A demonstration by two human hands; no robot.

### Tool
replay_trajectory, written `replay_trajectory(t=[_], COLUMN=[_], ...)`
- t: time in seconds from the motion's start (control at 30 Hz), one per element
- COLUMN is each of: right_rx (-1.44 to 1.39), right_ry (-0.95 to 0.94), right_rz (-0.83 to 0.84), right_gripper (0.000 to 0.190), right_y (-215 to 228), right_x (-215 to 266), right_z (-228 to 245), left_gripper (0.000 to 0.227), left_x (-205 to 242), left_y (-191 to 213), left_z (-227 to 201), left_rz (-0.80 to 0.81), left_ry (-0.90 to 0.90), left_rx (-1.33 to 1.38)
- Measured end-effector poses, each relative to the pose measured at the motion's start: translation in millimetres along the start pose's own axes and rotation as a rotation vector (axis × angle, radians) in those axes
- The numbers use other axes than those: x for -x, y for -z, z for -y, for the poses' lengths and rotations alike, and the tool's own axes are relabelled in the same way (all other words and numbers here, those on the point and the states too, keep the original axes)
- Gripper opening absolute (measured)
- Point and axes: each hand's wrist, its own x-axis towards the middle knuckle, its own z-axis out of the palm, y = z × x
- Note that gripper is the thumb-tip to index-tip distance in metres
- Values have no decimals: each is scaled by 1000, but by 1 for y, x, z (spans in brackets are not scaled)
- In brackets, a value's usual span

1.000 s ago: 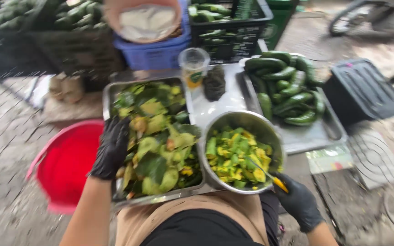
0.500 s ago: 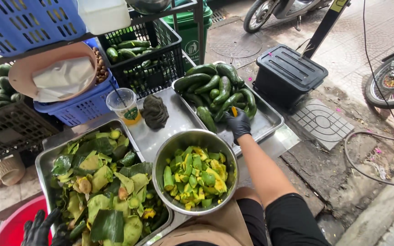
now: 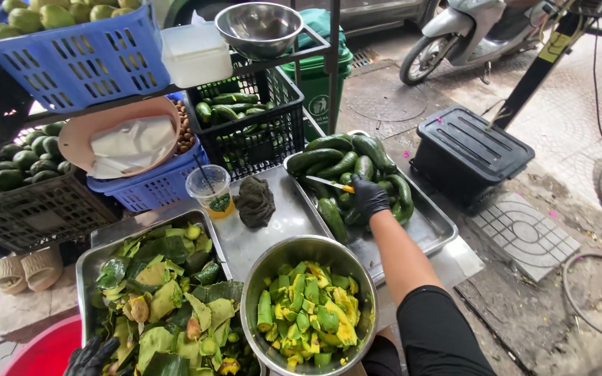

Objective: The recorder is prepping avocados by removing pits and scooping out the flesh.

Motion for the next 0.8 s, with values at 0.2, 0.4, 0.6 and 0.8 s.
replay_trajectory(t=[0.2, 0.4, 0.6, 0.8], right_rx=[-669, -1705, -1942, -1715], right_ry=[37, -219, 81, 33], right_rz=[-392, 83, 493, 624], right_gripper=[26, 33, 50, 66], right_y=[120, 176, 258, 216], right_x=[16, 75, 147, 184], right_z=[24, 75, 216, 246], left_gripper=[64, 61, 67, 56], left_x=[-155, -233, -247, -186], left_y=[60, 8, 24, 43], left_z=[-229, -304, -367, -365], left_rz=[56, 73, 612, 256], left_ry=[293, 108, 497, 977], left_rx=[314, 736, 2195, 1972])
